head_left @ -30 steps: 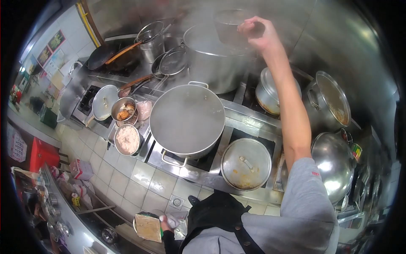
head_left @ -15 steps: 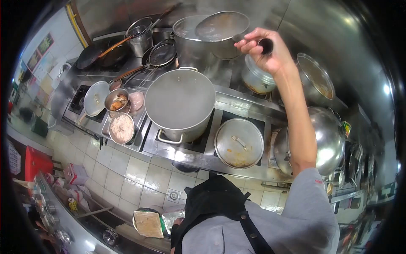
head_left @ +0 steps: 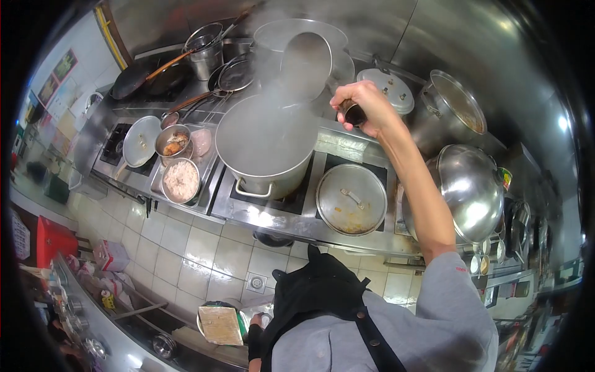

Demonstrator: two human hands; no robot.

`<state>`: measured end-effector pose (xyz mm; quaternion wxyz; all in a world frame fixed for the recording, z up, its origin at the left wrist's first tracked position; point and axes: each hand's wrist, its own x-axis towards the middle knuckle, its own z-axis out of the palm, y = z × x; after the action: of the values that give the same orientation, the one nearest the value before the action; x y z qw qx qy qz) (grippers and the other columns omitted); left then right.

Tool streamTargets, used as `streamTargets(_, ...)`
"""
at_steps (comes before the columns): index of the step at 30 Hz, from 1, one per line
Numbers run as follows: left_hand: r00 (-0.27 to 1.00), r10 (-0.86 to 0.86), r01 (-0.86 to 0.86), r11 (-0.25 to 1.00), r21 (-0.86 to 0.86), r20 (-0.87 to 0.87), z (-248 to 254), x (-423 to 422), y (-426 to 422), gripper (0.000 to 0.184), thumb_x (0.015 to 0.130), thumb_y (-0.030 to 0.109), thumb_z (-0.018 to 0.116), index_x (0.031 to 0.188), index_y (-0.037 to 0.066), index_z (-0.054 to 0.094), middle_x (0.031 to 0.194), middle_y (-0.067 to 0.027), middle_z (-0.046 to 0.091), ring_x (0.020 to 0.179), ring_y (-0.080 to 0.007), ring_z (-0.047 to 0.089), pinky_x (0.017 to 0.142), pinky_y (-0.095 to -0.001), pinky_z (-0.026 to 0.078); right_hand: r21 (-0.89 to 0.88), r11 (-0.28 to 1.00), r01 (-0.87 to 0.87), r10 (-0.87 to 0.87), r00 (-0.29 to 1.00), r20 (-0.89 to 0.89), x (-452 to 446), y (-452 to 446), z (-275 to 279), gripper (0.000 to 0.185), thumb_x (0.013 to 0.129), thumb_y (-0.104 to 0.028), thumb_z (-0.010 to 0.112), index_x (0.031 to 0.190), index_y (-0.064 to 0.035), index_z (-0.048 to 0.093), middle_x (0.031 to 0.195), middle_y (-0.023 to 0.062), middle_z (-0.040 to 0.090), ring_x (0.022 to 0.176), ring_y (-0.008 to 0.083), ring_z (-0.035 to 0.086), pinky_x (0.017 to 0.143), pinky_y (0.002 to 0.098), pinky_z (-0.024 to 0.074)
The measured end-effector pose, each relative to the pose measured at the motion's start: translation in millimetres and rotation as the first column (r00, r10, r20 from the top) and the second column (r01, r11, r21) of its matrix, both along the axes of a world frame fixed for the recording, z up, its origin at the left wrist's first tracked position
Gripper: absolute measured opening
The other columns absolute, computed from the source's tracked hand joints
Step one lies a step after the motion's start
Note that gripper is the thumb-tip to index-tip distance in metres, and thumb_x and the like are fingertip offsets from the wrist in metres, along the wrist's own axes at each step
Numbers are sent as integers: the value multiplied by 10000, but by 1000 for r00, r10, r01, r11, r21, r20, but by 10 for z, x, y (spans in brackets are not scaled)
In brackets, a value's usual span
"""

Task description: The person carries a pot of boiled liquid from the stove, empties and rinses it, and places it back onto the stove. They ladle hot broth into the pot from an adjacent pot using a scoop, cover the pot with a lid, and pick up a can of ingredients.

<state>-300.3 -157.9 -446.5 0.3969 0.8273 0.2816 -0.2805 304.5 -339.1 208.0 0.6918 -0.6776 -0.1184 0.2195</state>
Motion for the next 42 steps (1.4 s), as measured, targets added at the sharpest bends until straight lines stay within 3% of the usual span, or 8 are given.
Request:
streamTargets(10,997,64,-66,995,-77,-31,40,116,-190,345,884,306,462,1094,139,679,1095,-169,649,1012,-348,618,871,-409,487,-455,888,61,122,924,362,-141,164,-201,195,679,-24,582,810,113,535,683,197,613,500,238,635,489,374,528)
streamTargets(15,995,-88,88,996,-3,57,125,366,-167,348,857,341,537,1112,148,673,1081,-171,658,1006,-330,629,849,-391,498,-579,798,165,277,754,596,-256,102,-303,604,710,-32,582,1274,127,438,638,154,592,494,184,598,475,337,494)
streamTargets(19,998,43,-45,998,-38,-51,326,579,-214,358,845,262,514,1151,137,652,1112,-186,641,1067,-338,598,906,-396,472,-239,971,7,49,973,227,-35,35,-233,749,714,-17,596,1378,142,288,653,151,596,496,176,572,441,336,463)
streamTargets(24,850,447,-501,850,-164,-278,1151,942,-398,387,856,163,440,1193,146,630,1152,-177,626,1102,-340,580,935,-402,461,354,934,-52,63,998,-21,1028,-76,54,54,693,14,588,680,39,543,607,123,544,472,181,534,447,299,463)
streamTargets(29,995,81,-82,996,-18,-57,1091,636,-477,433,820,355,535,1167,117,643,1108,-199,642,1087,-334,595,924,-398,461,-343,923,176,19,867,497,2293,314,245,137,684,-45,553,706,83,597,709,205,627,639,276,642,571,351,523)
streamTargets(31,908,378,-401,909,-114,-184,905,530,-529,404,824,366,556,1126,114,647,1048,-183,644,1018,-329,605,862,-415,472,-570,699,432,135,703,699,2824,545,99,219,681,-84,544,754,109,618,795,261,657,733,339,674,642,392,544)
streamTargets(35,547,726,-835,509,-209,-418,645,424,-640,361,829,349,570,1080,103,656,988,-155,646,938,-311,614,796,-427,485,-746,517,420,404,649,645,3092,779,18,302,678,-125,535,849,96,648,903,294,653,839,396,667,724,431,535)
streamTargets(42,448,776,-894,373,-250,-443,499,330,-862,338,848,310,554,1058,70,667,953,-145,659,881,-286,632,760,-402,501,-837,544,61,439,829,346,3214,1123,-43,125,620,-66,548,628,58,562,636,167,591,514,241,576,454,333,453)
